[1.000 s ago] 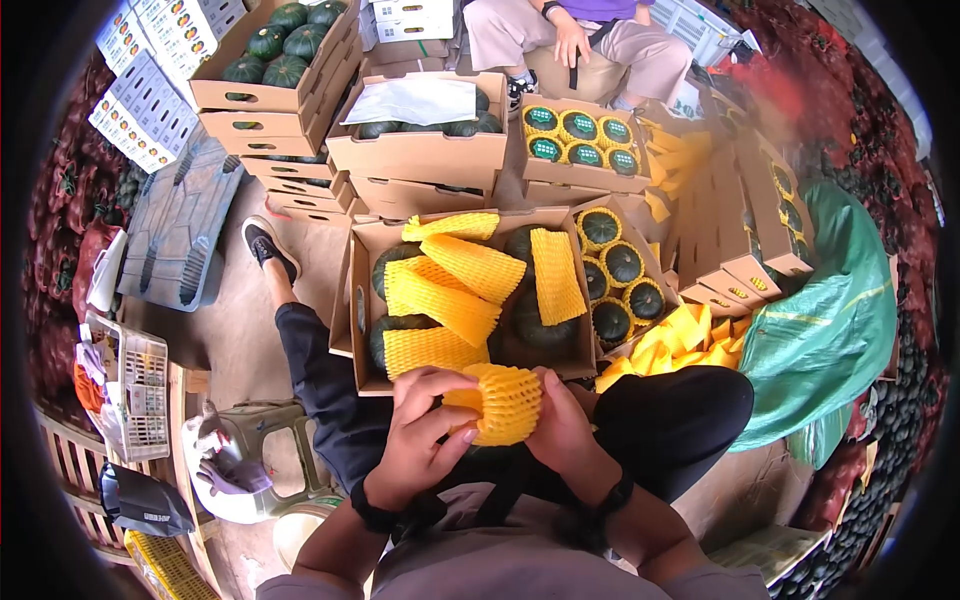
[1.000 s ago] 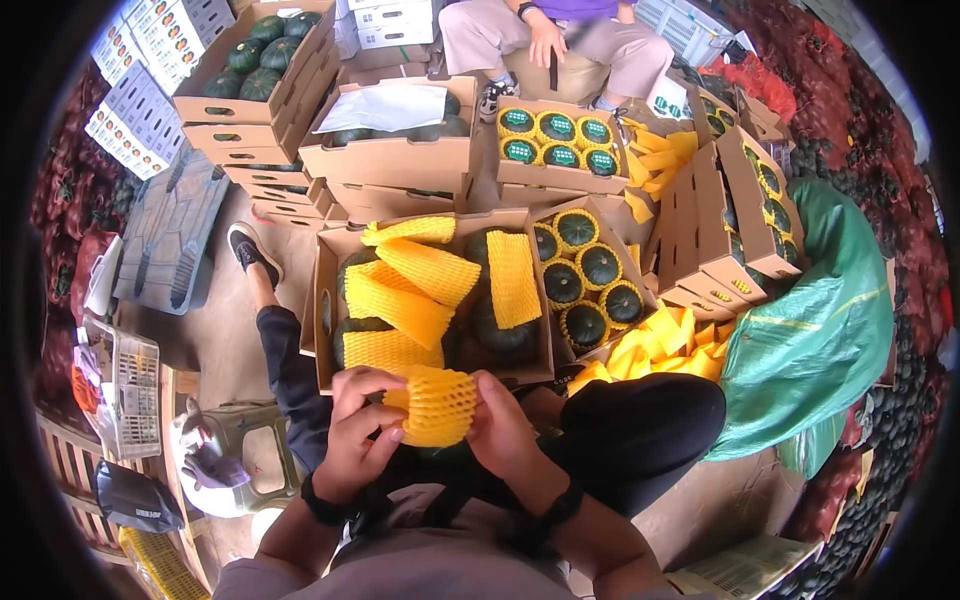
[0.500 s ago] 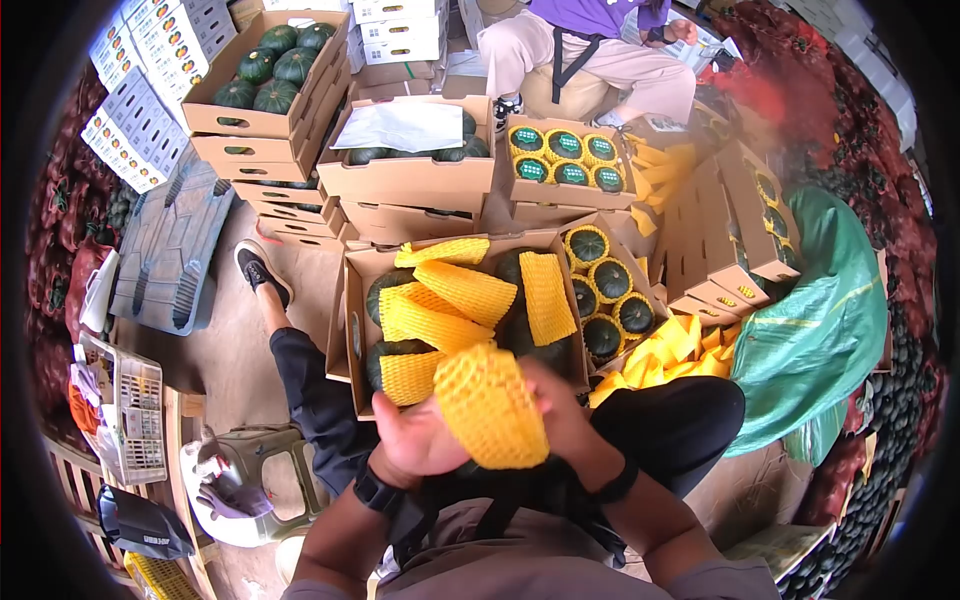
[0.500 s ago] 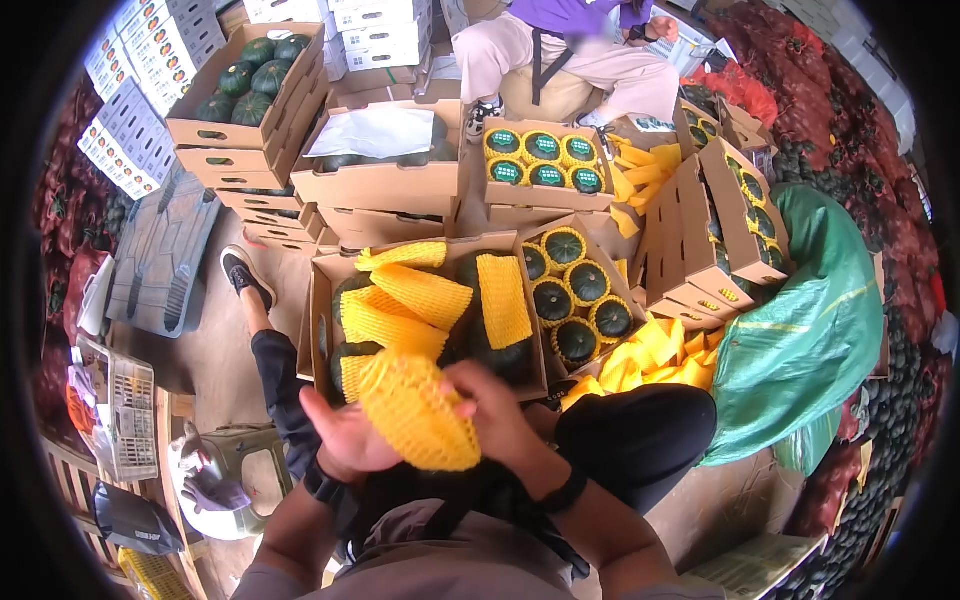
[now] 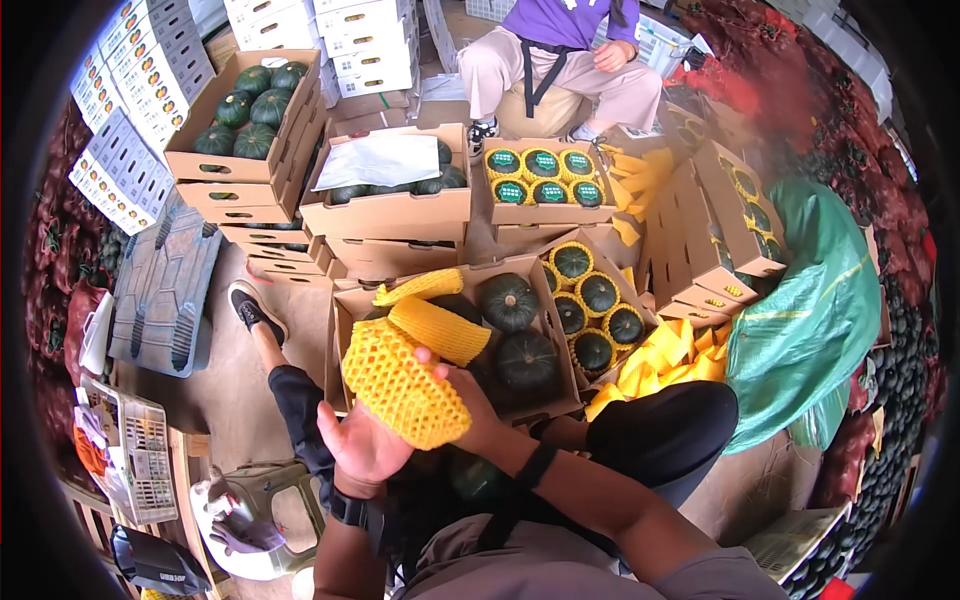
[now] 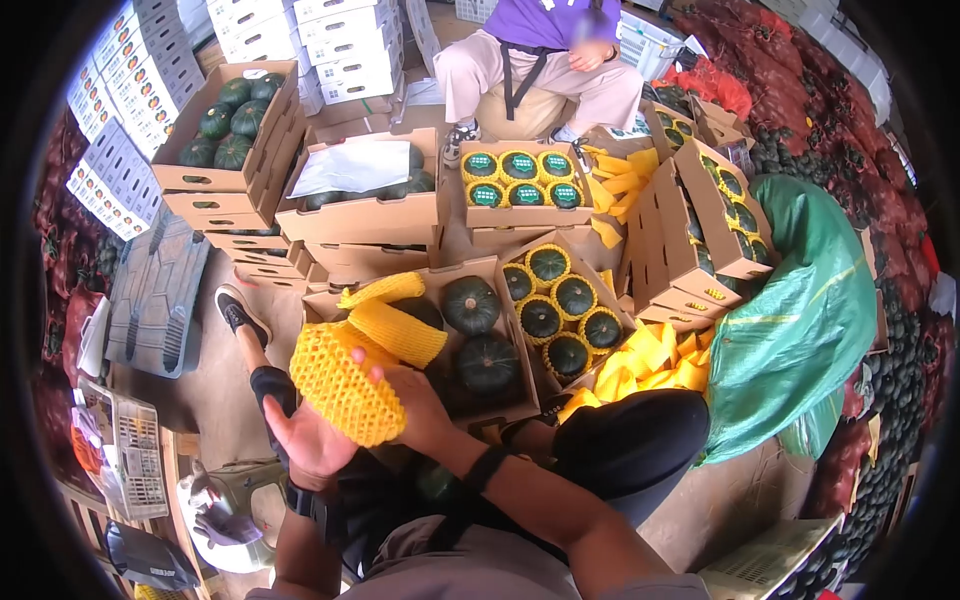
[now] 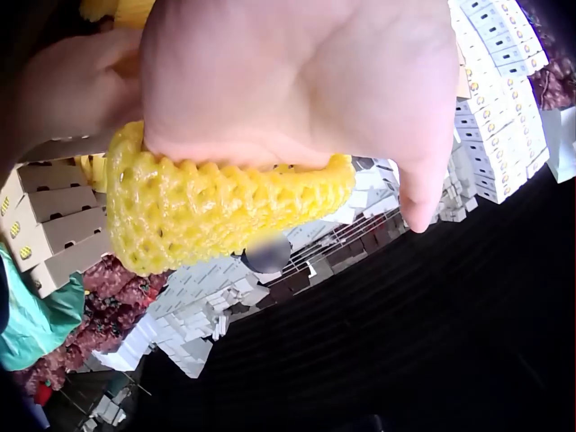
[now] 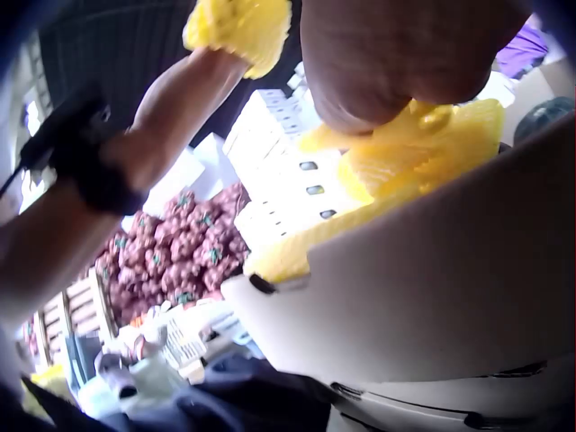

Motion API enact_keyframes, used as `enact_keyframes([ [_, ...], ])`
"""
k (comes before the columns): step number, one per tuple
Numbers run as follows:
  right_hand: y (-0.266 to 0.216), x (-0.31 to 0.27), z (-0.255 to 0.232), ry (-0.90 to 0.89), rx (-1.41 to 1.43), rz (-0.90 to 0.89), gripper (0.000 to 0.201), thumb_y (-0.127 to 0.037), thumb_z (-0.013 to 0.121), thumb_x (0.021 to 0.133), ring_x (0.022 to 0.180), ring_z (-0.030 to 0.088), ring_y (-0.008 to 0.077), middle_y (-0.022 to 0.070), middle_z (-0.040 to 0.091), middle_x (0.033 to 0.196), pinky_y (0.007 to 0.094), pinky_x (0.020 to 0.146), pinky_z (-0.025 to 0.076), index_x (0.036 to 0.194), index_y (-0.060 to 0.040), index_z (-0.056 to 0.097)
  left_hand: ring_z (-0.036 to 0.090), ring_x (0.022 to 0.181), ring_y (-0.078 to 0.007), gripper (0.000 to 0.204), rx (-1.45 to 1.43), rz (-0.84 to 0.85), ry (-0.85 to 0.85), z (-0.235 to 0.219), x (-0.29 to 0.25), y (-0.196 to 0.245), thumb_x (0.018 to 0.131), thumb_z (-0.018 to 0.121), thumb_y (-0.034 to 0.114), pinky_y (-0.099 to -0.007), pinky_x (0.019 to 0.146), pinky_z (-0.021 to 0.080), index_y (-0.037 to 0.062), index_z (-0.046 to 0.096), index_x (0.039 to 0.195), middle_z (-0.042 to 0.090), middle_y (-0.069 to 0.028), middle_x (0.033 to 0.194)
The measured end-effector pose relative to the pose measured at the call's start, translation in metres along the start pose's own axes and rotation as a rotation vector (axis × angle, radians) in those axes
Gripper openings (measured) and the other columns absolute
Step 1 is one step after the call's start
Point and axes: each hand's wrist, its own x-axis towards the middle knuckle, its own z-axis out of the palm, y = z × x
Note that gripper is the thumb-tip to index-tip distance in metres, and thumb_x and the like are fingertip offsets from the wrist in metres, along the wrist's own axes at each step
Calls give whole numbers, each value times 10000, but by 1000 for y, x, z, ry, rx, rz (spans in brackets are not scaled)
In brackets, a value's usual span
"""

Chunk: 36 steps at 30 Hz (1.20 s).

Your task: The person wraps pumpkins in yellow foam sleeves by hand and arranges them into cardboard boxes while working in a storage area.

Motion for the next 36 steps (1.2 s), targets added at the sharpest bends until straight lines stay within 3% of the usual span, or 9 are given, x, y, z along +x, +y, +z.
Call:
enact_keyframes([
  [6, 35, -23, -73, 207, -620, 168, 439, -216, 715, 737, 1042, 558, 316, 151, 559, 1171, 434, 884, 446, 1141, -109, 580, 374, 1293, -316, 743, -153, 18, 201, -95, 8, -4, 869, 493, 543, -498, 1077, 286, 78, 302, 1415, 387, -126, 1418],
  [12, 21, 2, -106, -545, -1078, 500, 917, -381, 798, 619, 1179, 414, 439, 254, 396, 1272, 457, 1029, 349, 1402, -322, 323, 402, 1272, -302, 698, 19, -24, 206, -72, 14, -13, 874, 544, 456, -476, 1062, 318, 79, 295, 1406, 424, -111, 1369],
  [15, 2, -3, -106, -416, -829, 534, 923, -386, 805, 647, 1178, 407, 395, 252, 397, 1252, 445, 1008, 350, 1420, -233, 324, 393, 1285, -274, 669, 309, -15, 205, -34, 8, -8, 881, 582, 314, -433, 1071, 312, 77, 260, 1418, 391, -97, 1399],
  [18, -29, -27, -85, 232, -232, 404, 842, -333, 760, 739, 1154, 411, 364, 238, 384, 1261, 413, 990, 355, 1429, -152, 313, 368, 1286, -209, 819, 568, -93, 225, 0, -17, -13, 770, 713, 29, -356, 1072, 291, 67, 222, 1425, 366, -82, 1388],
  [20, -54, -41, -71, 249, -37, 321, 713, -271, 673, 844, 1146, 414, 293, 195, 396, 1242, 348, 933, 396, 1429, -101, 303, 409, 1246, -201, 837, 975, -9, 203, 7, -25, -35, 713, 746, -30, -337, 1042, 329, 60, 269, 1395, 414, -75, 1337],
  [22, -74, -52, -76, 16, 30, 291, 550, -257, 531, 951, 1061, 465, 170, 118, 411, 1190, 241, 815, 438, 1425, -85, 311, 524, 1129, -193, 734, 708, -90, 272, -12, -22, -31, 713, 756, -1, -341, 983, 418, 23, 362, 1332, 521, -75, 1232],
  [27, -31, -64, -66, 103, 1176, 993, 463, -363, 394, 1001, 1065, 533, 139, 53, 467, 1282, 250, 876, 441, 1378, -95, 375, 528, 1150, -238, 856, 128, -261, 156, -11, -48, -56, 698, 784, 414, -402, 980, 432, 7, 384, 1336, 502, -118, 1286],
  [31, -51, -62, -76, -324, 1636, 807, 458, -348, 436, 987, 1129, 518, 119, 34, 538, 1231, 291, 966, 406, 1344, -63, 405, 502, 1184, -261, 875, -85, -320, 17, 18, -37, -55, 717, 775, 387, -406, 995, 418, 24, 331, 1378, 482, -128, 1309],
  [36, -47, -48, -104, 149, 1008, 529, 157, 7, 567, 865, 874, 510, 90, 20, 527, 974, 230, 753, 424, 981, -71, 495, 502, 1172, -231, 716, 123, -223, 133, 8, -38, -56, 771, 720, 131, -371, 975, 432, 41, 333, 1367, 499, -104, 1268],
])
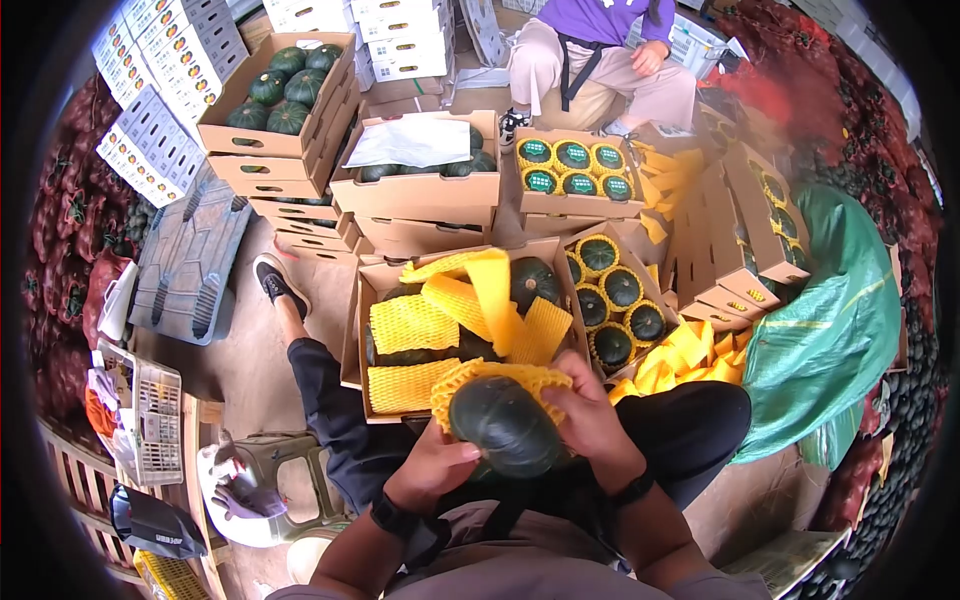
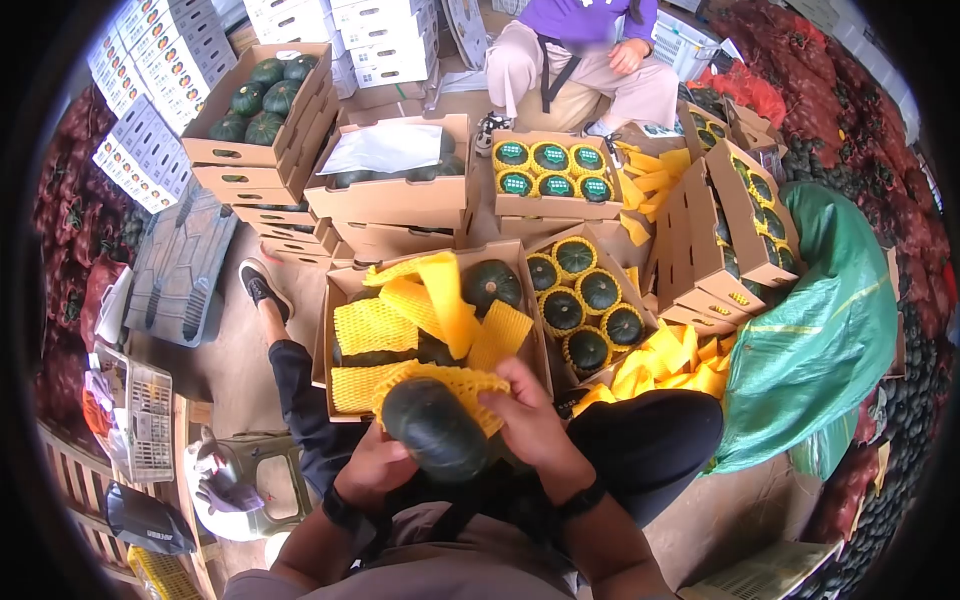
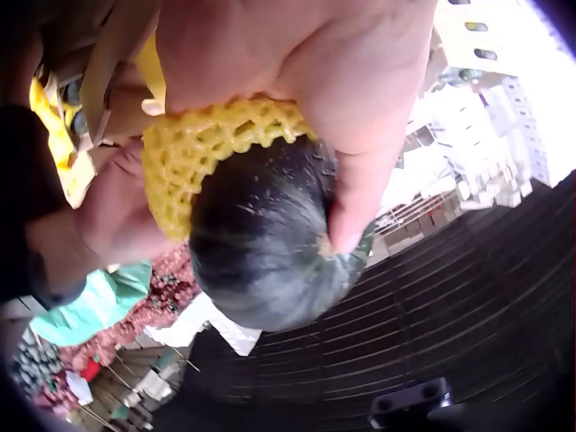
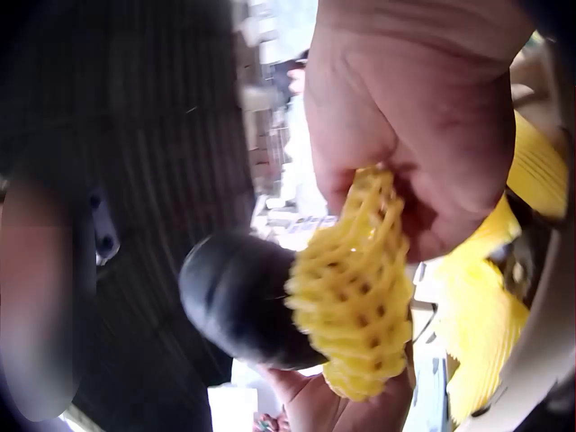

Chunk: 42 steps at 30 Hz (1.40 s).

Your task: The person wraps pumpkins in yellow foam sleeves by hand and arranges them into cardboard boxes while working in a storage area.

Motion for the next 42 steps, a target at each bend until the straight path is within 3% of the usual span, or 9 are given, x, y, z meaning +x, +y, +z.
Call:
enact_keyframes([
  [6, -1, 0, 15, 339, -1081, -799, 198, 39, 641, 759, 693, 491, 189, 97, 473, 834, 256, 602, 411, 868, -59, 508, 506, 1138, -189, 764, 367, 310, 374, 24, 15, -7, 738, 708, -65, -321, 969, 432, 41, 293, 1371, 499, -90, 1240],
  [14, 9, -3, 27, 47, -196, 28, 525, -72, 621, 862, 1209, 435, 181, 112, 458, 1307, 305, 1021, 333, 1344, -45, 414, 496, 1157, -181, 789, 620, 187, 318, 4, 12, 5, 756, 751, 80, -325, 998, 402, 24, 287, 1393, 488, -112, 1281],
  [18, 11, -13, 28, -48, -171, -57, 554, -86, 572, 900, 1262, 397, 171, 91, 398, 1393, 309, 1058, 306, 1394, -20, 330, 484, 1202, -216, 854, 310, 194, 159, 6, 4, 10, 799, 727, 320, -355, 1033, 369, 33, 235, 1435, 476, -135, 1311],
  [22, 12, -17, 20, -127, -1045, -302, 680, -197, 629, 859, 1312, 347, 367, 236, 285, 1443, 400, 1089, 273, 1414, -11, 282, 421, 1282, -256, 882, -302, 29, 46, -4, -13, -8, 831, 612, 507, -402, 1072, 345, 50, 188, 1454, 380, -144, 1411],
  [26, -13, -33, 36, -288, -1332, -179, 1057, -383, 827, 643, 1341, 215, 496, 309, 154, 1457, 444, 1108, 237, 1423, 2, 227, 435, 1254, -241, 682, 181, -198, 91, -10, -3, -13, 921, 468, 497, -397, 1046, 368, 96, 252, 1429, 408, -133, 1368],
  [32, -25, -62, -27, 54, -20, -71, 1027, -455, 767, 665, 1232, 472, 262, 129, 428, 1371, 391, 1034, 392, 1434, -46, 223, 527, 1047, -177, 563, 815, -263, -140, 25, 48, 7, 939, 544, 351, -326, 873, 458, 94, 356, 1402, 530, -99, 1125],
  [35, -28, -78, -58, 124, -52, -175, 702, -569, 499, 866, 1099, 580, 269, 129, 549, 1245, 416, 932, 495, 1336, -54, 413, 555, 1036, -317, 715, 1599, 449, 292, 16, 107, -25, 831, 682, 258, -390, 900, 458, 127, 309, 1427, 530, -152, 1177],
  [39, -16, -81, -75, 219, 95, -216, 668, -506, 547, 860, 1106, 573, 265, 125, 546, 1241, 415, 937, 488, 1334, -58, 404, 560, 1017, -393, 685, 1653, 32, 311, 0, 152, -55, 805, 653, 147, -418, 879, 471, 186, 338, 1412, 527, -215, 1195],
  [42, -13, -74, -79, 234, 0, -133, 844, -457, 664, 771, 1175, 511, 254, 110, 474, 1306, 408, 968, 455, 1417, -85, 268, 581, 969, -401, 520, 1398, 386, 345, -54, 165, -76, 816, 581, 107, -430, 835, 482, 179, 456, 1316, 563, -219, 1127],
])
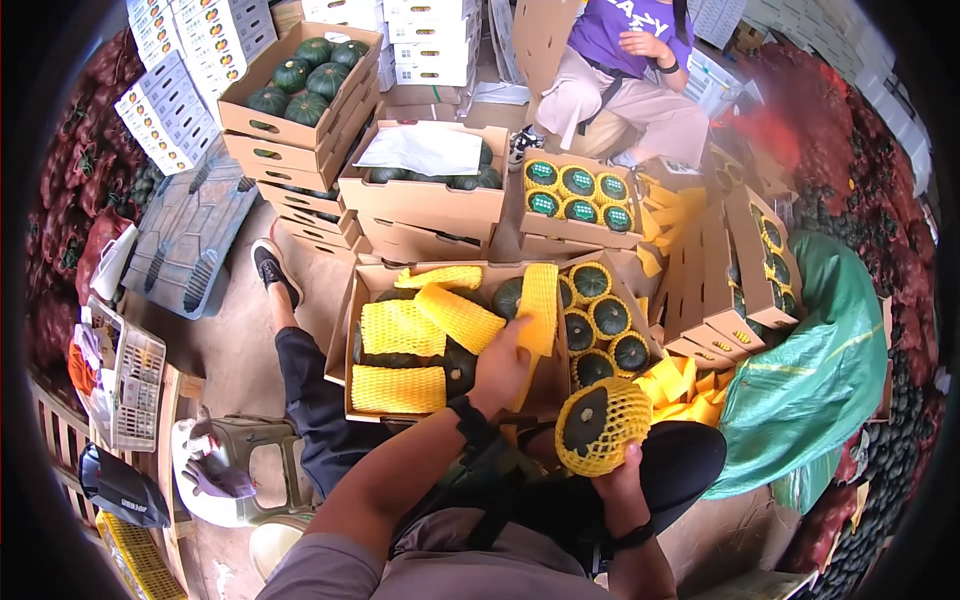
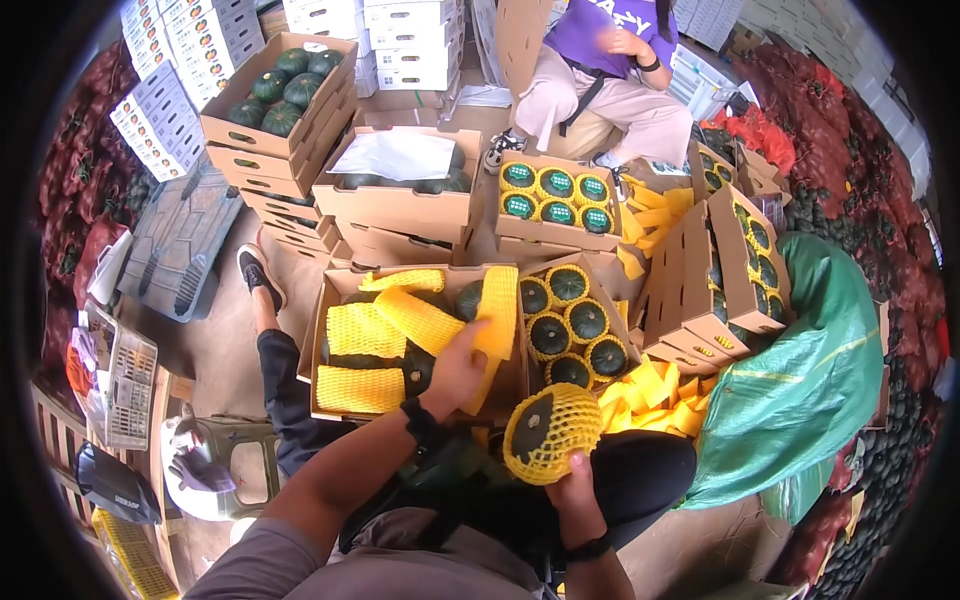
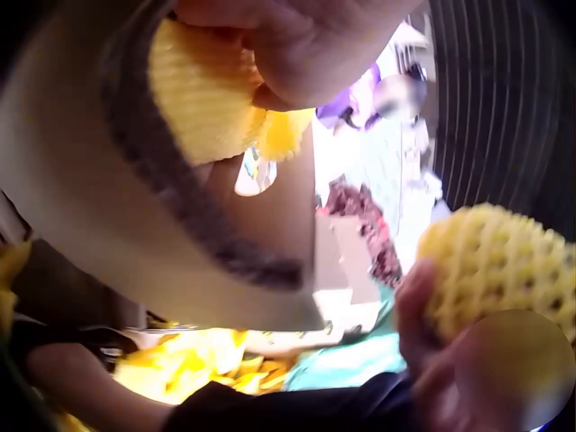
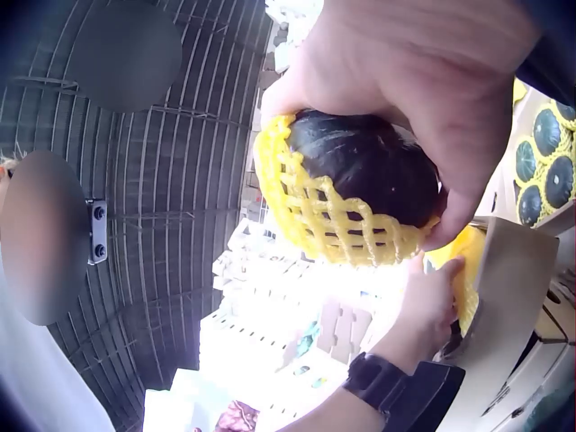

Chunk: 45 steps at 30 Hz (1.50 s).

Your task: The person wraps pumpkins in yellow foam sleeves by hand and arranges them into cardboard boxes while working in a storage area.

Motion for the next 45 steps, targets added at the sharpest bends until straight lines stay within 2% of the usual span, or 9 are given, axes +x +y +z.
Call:
enact_keyframes([
  [3, -10, 34, 44, -113, -337, -94, 1066, -212, 770, 680, 1169, 483, 275, 132, 411, 1299, 384, 983, 423, 1467, -131, 56, 616, 690, -260, 306, -195, -234, 248, -44, 8, 2, 842, 486, 33, -353, 633, 492, 80, 545, 1139, 616, -183, 814],
  [6, -4, 78, 72, -290, -1299, -452, 914, -280, 840, 590, 1211, 420, 354, 200, 341, 1307, 449, 962, 420, 1363, -170, 366, 565, 615, -113, 219, -650, -400, 467, -77, 17, -40, 911, 448, 53, -248, 569, 480, 12, 555, 1098, 613, -50, 781],
  [11, 48, 127, 83, -374, -2248, 119, 892, -474, 801, 583, 1175, 408, 445, 239, 326, 1359, 461, 878, 473, 1352, -256, 405, 633, 694, -150, 175, -774, -496, 330, -100, -2, -50, 946, 474, 109, -266, 611, 528, 7, 548, 1068, 646, -90, 881],
  [20, 27, 78, 80, 100, -1269, -425, 811, -166, 771, 686, 1296, 346, 371, 214, 281, 1411, 405, 1068, 315, 1372, -91, 345, 644, 846, -163, 223, -917, -520, -81, -155, -45, 24, 947, 444, 92, -268, 760, 522, -16, 557, 1107, 641, -96, 990],
  [24, 28, 58, 74, -554, -1310, -444, 386, -110, 716, 764, 1172, 514, 312, 153, 569, 1207, 388, 963, 421, 1127, -45, 602, 579, 990, -144, 283, -580, -408, -462, -165, -66, 35, 938, 436, 90, -254, 879, 450, -9, 523, 1189, 592, -79, 1091],
  [29, 38, 58, 66, -37, -926, -16, 263, -160, 655, 859, 792, 627, 163, 117, 653, 936, 288, 732, 491, 1072, -14, 606, 606, 965, -207, 474, -1023, -469, -13, -176, -89, 44, 903, 559, 204, -328, 804, 520, 49, 371, 1310, 567, -118, 1104],
  [35, 27, 71, 85, -367, -831, 543, 355, -212, 671, 854, 836, 602, 147, 40, 630, 955, 271, 739, 490, 1144, -36, 567, 575, 1089, -245, 415, -1511, -484, -286, -161, -96, 41, 858, 563, 111, -380, 967, 432, -19, 483, 1244, 586, -143, 1184],
  [40, 39, 67, 66, 118, -1546, -603, 473, -145, 748, 735, 1007, 573, 276, 145, 574, 1095, 350, 885, 454, 1169, -83, 569, 590, 1053, -249, 367, -1346, -709, -171, -106, -68, 5, 931, 516, 125, -372, 905, 474, 50, 439, 1282, 581, -109, 1173],
  [45, 16, 51, 61, 93, -305, 32, 287, -236, 502, 966, 995, 583, 212, 110, 607, 1112, 325, 882, 446, 1117, -8, 590, 584, 956, -119, 267, -841, -229, -412, -97, -79, 62, 962, 519, 188, -279, 816, 475, 34, 529, 1180, 614, -47, 1028],
])
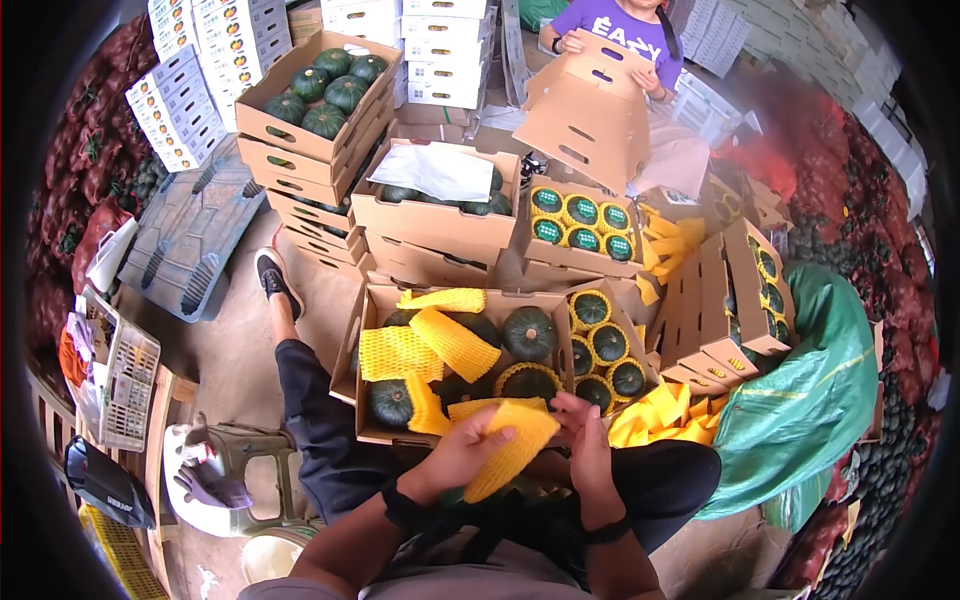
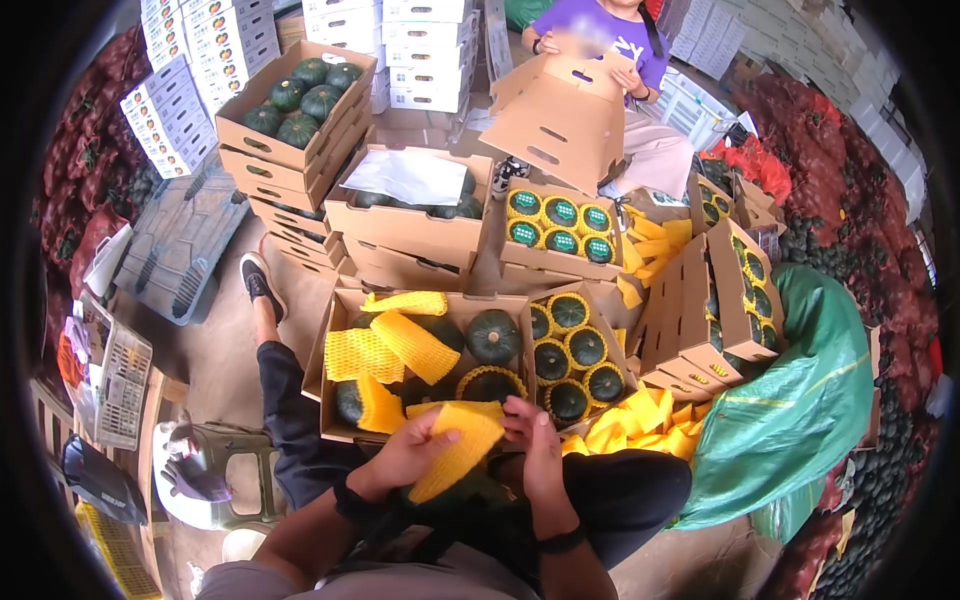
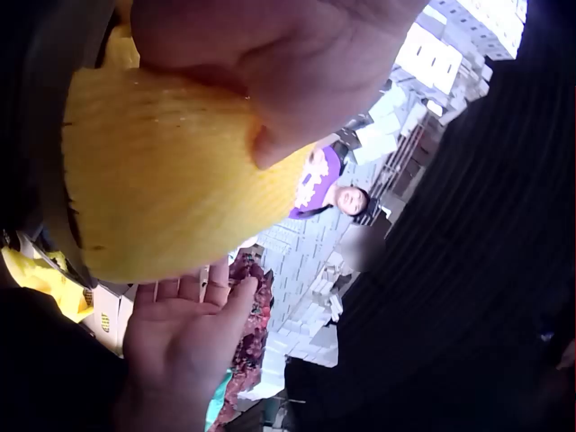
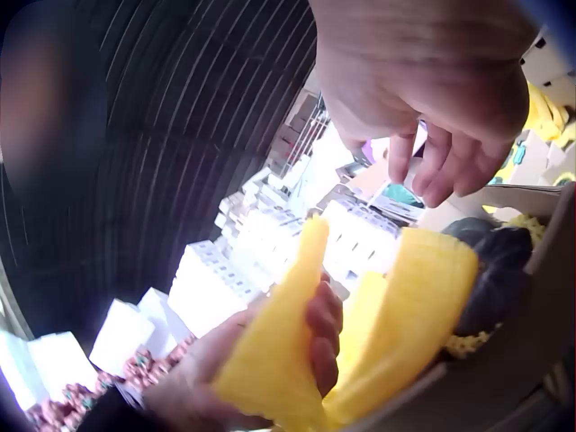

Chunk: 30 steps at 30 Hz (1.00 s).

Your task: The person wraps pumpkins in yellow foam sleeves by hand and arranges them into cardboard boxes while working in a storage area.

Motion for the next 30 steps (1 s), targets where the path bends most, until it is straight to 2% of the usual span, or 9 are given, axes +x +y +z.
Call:
enact_keyframes([
  [3, -17, -21, 7, -308, -350, 190, 319, -202, 413, 1005, 915, 570, 112, 50, 628, 1034, 259, 828, 447, 1171, 21, 570, 639, 798, -232, 235, 798, 139, 19, 18, -14, 20, 896, 620, 238, -310, 702, 481, 24, 606, 990, 635, -138, 848],
  [11, -31, -22, 7, -834, -747, 185, 271, -98, 566, 905, 886, 568, 84, 34, 627, 997, 236, 778, 456, 1161, -7, 568, 575, 528, -325, 441, 1240, 107, 101, -1, -28, 27, 817, 642, 466, -420, 482, 444, 62, 571, 654, 568, -116, 586],
  [15, -24, -25, 24, -666, -447, 129, 230, -74, 628, 837, 921, 584, 132, 61, 612, 1010, 253, 806, 454, 1054, -17, 575, 545, 585, -313, 361, 1141, 292, 194, 24, -30, 42, 736, 744, 380, -405, 537, 438, 65, 581, 668, 542, -96, 634],
  [18, -3, -27, 32, -113, -7, -145, 246, -35, 666, 820, 837, 551, 96, 31, 568, 943, 254, 758, 456, 1006, -38, 505, 567, 718, -253, 400, 1158, 579, 460, 48, -25, 59, 694, 801, 298, -320, 690, 462, 29, 627, 934, 567, -83, 794],
  [20, -9, -31, 53, 15, 272, -266, 172, -9, 627, 841, 764, 539, 79, 20, 557, 894, 237, 691, 461, 910, -44, 474, 582, 814, -211, 356, 764, 443, 331, 57, -25, 44, 787, 723, 241, -300, 779, 457, 14, 610, 1037, 582, -91, 894],
  [23, 16, -28, 32, 15, -155, -486, 172, 25, 607, 832, 755, 538, 69, 10, 555, 868, 209, 681, 452, 891, -49, 463, 589, 901, -163, 249, 56, 175, 114, 33, -27, 25, 896, 613, 156, -279, 853, 450, -19, 596, 1073, 604, -79, 958],
  [25, 9, -15, 22, 27, 237, -260, 135, -23, 513, 889, 833, 588, 141, 60, 594, 944, 307, 795, 486, 1022, -40, 515, 583, 946, -100, 201, -254, 29, -147, 9, -34, 20, 972, 491, 137, -251, 852, 447, -27, 587, 1038, 632, -29, 953],
  [27, -4, -8, 12, -273, 641, 254, 347, -163, 490, 917, 1047, 584, 251, 126, 587, 1147, 408, 932, 452, 1227, -7, 480, 594, 920, -100, 228, -322, -156, -14, 15, -34, 26, 981, 480, 165, -242, 841, 445, -17, 587, 1066, 633, -29, 928],
  [30, -18, -30, 14, -468, 738, 289, 548, -303, 464, 928, 1213, 494, 306, 164, 505, 1312, 445, 1040, 362, 1359, 22, 370, 557, 1037, -156, 308, -645, -53, 26, -3, -24, 21, 917, 600, 201, -303, 899, 431, 9, 578, 1158, 605, -61, 1033],
])
